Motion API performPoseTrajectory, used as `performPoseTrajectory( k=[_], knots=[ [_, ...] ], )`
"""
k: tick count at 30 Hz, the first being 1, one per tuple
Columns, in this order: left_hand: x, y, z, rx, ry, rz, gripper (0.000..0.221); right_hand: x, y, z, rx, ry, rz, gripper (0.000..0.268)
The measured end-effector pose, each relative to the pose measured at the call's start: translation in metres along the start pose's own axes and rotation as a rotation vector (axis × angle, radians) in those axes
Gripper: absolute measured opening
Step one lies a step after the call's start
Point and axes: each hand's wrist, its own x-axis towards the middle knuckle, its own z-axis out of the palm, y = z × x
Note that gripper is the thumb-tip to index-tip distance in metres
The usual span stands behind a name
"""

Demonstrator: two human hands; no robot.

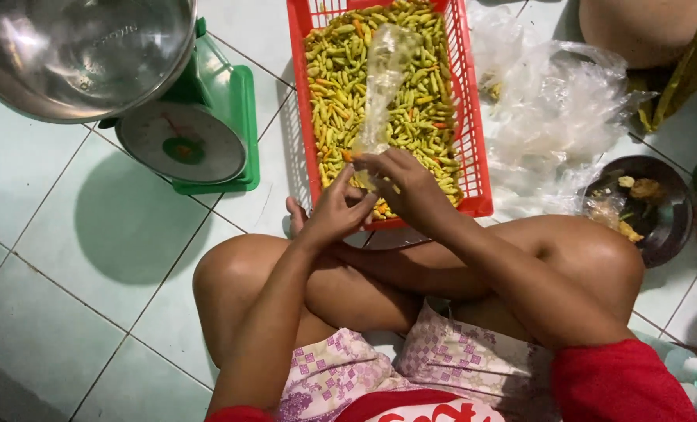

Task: A person is sitting on the floor manually bagging small green chilies from a red plastic crate into small clear plastic bags.

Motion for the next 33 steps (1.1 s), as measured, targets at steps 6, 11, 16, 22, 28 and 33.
performPoseTrajectory(
  k=[6, 11, 16, 22, 28, 33],
  knots=[
    [-0.005, 0.028, -0.009, 0.104, 0.071, -0.057, 0.042, 0.004, -0.013, -0.003, 0.024, -0.074, 0.035, 0.038],
    [-0.003, 0.013, -0.017, 0.065, 0.115, -0.091, 0.03, -0.002, 0.014, -0.006, 0.231, -0.046, 0.158, 0.038],
    [0.001, -0.02, -0.022, 0.083, -0.02, -0.136, 0.03, -0.006, 0.045, 0.007, 0.173, -0.055, 0.268, 0.025],
    [0.0, -0.034, -0.029, 0.549, 0.029, -0.27, 0.041, -0.018, 0.056, 0.015, 0.727, -0.009, 0.597, 0.029],
    [-0.006, -0.017, -0.032, 0.244, 0.053, -0.228, 0.015, -0.01, 0.058, 0.008, 1.335, -0.233, 0.785, 0.039],
    [-0.012, 0.004, -0.022, 0.04, 0.039, -0.23, 0.02, -0.005, 0.04, -0.001, 1.367, -0.194, 0.776, 0.043]
  ],
)
